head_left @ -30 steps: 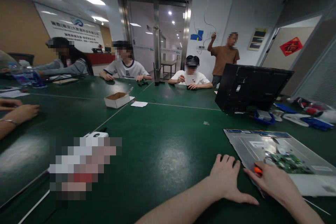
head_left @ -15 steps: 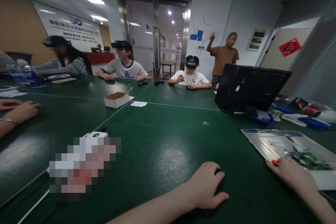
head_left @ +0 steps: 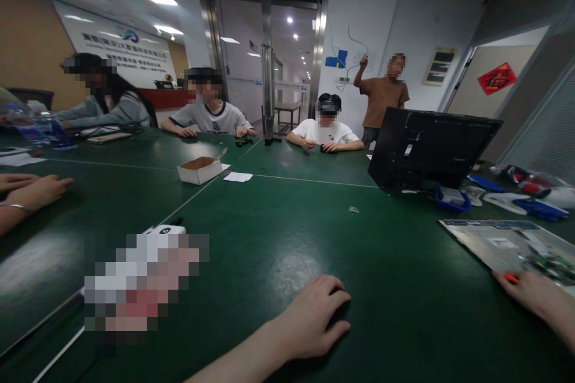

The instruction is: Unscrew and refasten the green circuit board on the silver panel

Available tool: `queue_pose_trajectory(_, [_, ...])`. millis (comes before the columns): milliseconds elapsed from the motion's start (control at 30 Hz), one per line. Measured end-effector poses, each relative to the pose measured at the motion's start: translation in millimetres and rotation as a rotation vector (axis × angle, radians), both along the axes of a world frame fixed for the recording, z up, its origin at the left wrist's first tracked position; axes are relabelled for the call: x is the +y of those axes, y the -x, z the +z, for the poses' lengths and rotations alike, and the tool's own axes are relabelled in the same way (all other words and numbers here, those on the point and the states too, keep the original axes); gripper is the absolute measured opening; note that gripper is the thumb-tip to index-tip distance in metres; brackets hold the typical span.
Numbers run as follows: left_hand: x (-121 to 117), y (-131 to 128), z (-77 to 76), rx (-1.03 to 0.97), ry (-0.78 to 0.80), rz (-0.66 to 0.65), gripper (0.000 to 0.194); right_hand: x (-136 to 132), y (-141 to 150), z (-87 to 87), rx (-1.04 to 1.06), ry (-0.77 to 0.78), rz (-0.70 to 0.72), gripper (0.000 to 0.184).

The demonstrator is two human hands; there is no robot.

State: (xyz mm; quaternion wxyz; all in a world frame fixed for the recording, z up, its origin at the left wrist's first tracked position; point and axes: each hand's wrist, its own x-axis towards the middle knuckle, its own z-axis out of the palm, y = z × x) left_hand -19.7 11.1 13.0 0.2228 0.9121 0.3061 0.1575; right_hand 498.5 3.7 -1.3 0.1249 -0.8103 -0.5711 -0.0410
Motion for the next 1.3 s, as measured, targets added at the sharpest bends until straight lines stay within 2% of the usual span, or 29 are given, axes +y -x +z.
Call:
queue_pose_trajectory(133, [-0.7, -5.7, -4.9, 0.001, -0.032, -0.019, 0.036, -4.1, 24.3, 3.4, 0.194, 0.176, -0.060, 0.048])
queue_pose_trajectory(233, [-0.4, -6.4, -7.3, 0.004, -0.030, -0.026, 0.037, -8.6, 64.3, 7.3, 0.117, 0.214, 0.012, 0.050])
queue_pose_trajectory(333, [-0.2, -6.9, -7.3, -0.004, -0.026, -0.017, 0.036, -14.3, 118.4, 11.4, 0.042, 0.295, 0.087, 0.049])
queue_pose_trajectory(567, [5.9, -10.8, -5.2, -0.070, -0.052, 0.083, 0.024, -34.3, 243.7, 14.8, -0.034, 0.325, 0.452, 0.065])
queue_pose_trajectory(700, [17.2, -7.0, -2.1, -0.130, -0.074, 0.155, 0.029, -41.1, 296.1, 30.0, 0.044, 0.433, 0.753, 0.074])
queue_pose_trajectory(800, [27.1, -3.5, 0.7, -0.129, -0.081, 0.173, 0.032, -39.8, 328.9, 42.4, 0.064, 0.441, 0.941, 0.073])
queue_pose_trajectory(900, [36.7, -3.0, -1.1, -0.093, -0.055, 0.175, 0.039, -35.7, 357.8, 42.5, -0.014, 0.435, 1.103, 0.068])
queue_pose_trajectory(967, [42.0, -3.1, -6.0, -0.057, -0.023, 0.195, 0.046, -32.8, 374.8, 35.4, -0.109, 0.413, 1.198, 0.057])
queue_pose_trajectory(1067, [47.2, 0.4, -15.8, 0.003, -0.019, 0.238, 0.051, -29.8, 394.3, 21.5, -0.194, 0.306, 1.270, 0.055])
queue_pose_trajectory(1200, [48.7, 15.7, -22.0, 0.079, -0.081, 0.245, 0.052, -32.0, 402.8, 15.6, -0.216, 0.138, 1.359, 0.033])
queue_pose_trajectory(1267, [48.2, 26.5, -20.4, 0.103, -0.102, 0.247, 0.050, -34.4, 398.2, 22.9, -0.195, 0.088, 1.378, 0.027])
queue_pose_trajectory(1300, [47.8, 32.4, -18.9, 0.110, -0.109, 0.248, 0.049, -34.7, 393.5, 28.9, -0.168, 0.088, 1.379, 0.030])
